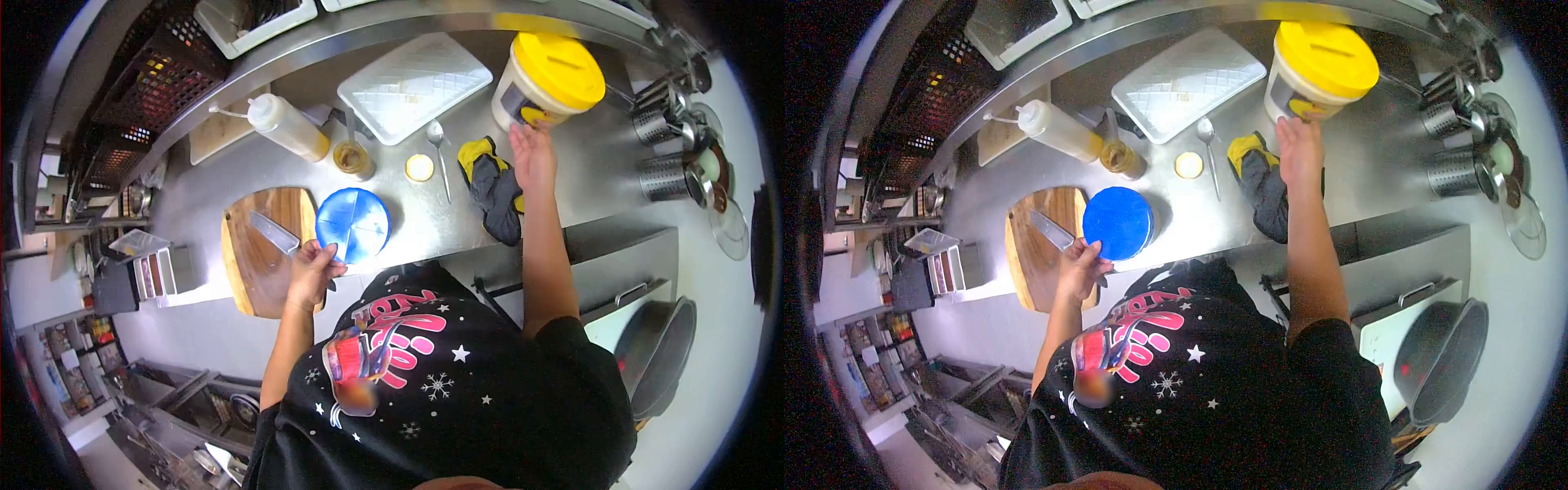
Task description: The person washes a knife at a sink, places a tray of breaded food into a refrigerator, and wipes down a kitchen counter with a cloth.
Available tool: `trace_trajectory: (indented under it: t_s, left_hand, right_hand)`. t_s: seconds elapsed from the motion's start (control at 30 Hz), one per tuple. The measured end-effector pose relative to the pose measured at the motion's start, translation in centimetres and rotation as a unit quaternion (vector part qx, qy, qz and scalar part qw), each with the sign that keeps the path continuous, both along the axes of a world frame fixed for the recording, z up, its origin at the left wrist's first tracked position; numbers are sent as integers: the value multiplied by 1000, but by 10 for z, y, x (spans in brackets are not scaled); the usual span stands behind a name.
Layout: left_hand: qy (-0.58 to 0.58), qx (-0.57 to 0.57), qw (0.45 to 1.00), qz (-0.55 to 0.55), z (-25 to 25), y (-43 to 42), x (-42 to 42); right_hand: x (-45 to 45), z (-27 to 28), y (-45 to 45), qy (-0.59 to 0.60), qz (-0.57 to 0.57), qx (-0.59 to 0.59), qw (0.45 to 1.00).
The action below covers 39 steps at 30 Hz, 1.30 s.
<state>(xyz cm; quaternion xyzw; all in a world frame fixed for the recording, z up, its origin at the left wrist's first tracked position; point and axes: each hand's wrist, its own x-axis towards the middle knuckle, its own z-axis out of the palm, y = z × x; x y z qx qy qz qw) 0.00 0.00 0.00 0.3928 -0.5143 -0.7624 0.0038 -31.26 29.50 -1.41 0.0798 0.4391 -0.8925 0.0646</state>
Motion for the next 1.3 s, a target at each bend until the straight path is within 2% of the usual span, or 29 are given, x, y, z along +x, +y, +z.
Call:
trace_trajectory:
  t_s: [0.07, 0.1, 0.13, 0.17, 0.2, 0.27, 0.37, 0.47, 0.57, 0.6, 0.7, 0.8, 0.87, 0.9, 0.97, 1.07, 1.13, 1.2, 1.3]
  left_hand:
    - [-15, -4, 1000, 6, 17, 1, 21]
    - [19, 16, 1000, 17, -15, 16, -26]
    - [14, 11, 999, 29, -13, 13, -20]
    - [9, 9, 999, 39, -11, 12, -15]
    - [2, 9, 999, 44, -7, 13, -13]
    - [-1, 13, 998, 55, -2, 16, -13]
    - [-18, 7, 999, 48, -6, 14, -8]
    - [-28, -6, 1000, 12, -7, 10, -4]
    - [-16, -87, 996, 13, 14, 5, -12]
    - [9, -191, 981, 12, 4, -4, -10]
    - [-19, -401, 915, -27, 12, -23, -25]
    - [-27, -461, 884, -71, 22, -31, -53]
    - [-18, -499, 859, -112, 29, -32, -81]
    - [-14, -524, 840, -137, 33, -32, -96]
    - [-11, -524, 838, -150, 28, -33, -122]
    - [-5, -511, 839, -187, 19, -36, -146]
    - [18, -500, 842, -200, 11, -36, -156]
    - [6, -490, 844, -217, 10, -36, -162]
    - [-14, -508, 828, -236, 9, -37, -165]
  right_hand:
    - [23, 6, -21, -1, -41, 95, 995]
    - [-24, -15, -13, 141, 3, 289, 947]
    - [-9, -14, -34, 240, 53, 444, 862]
    - [10, -10, -46, 207, 166, 509, 819]
    - [24, -5, -58, 285, 237, 581, 725]
    - [24, -33, -75, 263, 332, 682, 596]
    - [22, -46, -95, 196, 297, 740, 571]
    - [10, -58, -100, 159, 319, 732, 581]
    - [4, -38, -94, 131, 358, 737, 558]
    - [2, -51, -86, 191, 330, 733, 563]
    - [-14, -49, -70, 112, 435, 602, 660]
    - [-27, -37, -70, 58, 396, 506, 764]
    - [-51, -42, -80, 24, 387, 441, 809]
    - [-59, -37, -88, 41, 354, 478, 803]
    - [-66, -15, -109, 76, 285, 544, 785]
    - [-52, 8, -137, 358, 226, 582, 695]
    - [-23, 41, -167, 285, 403, 477, 727]
    - [-1, 31, -193, 339, 388, 422, 746]
    - [11, 42, -207, 388, 424, 501, 646]
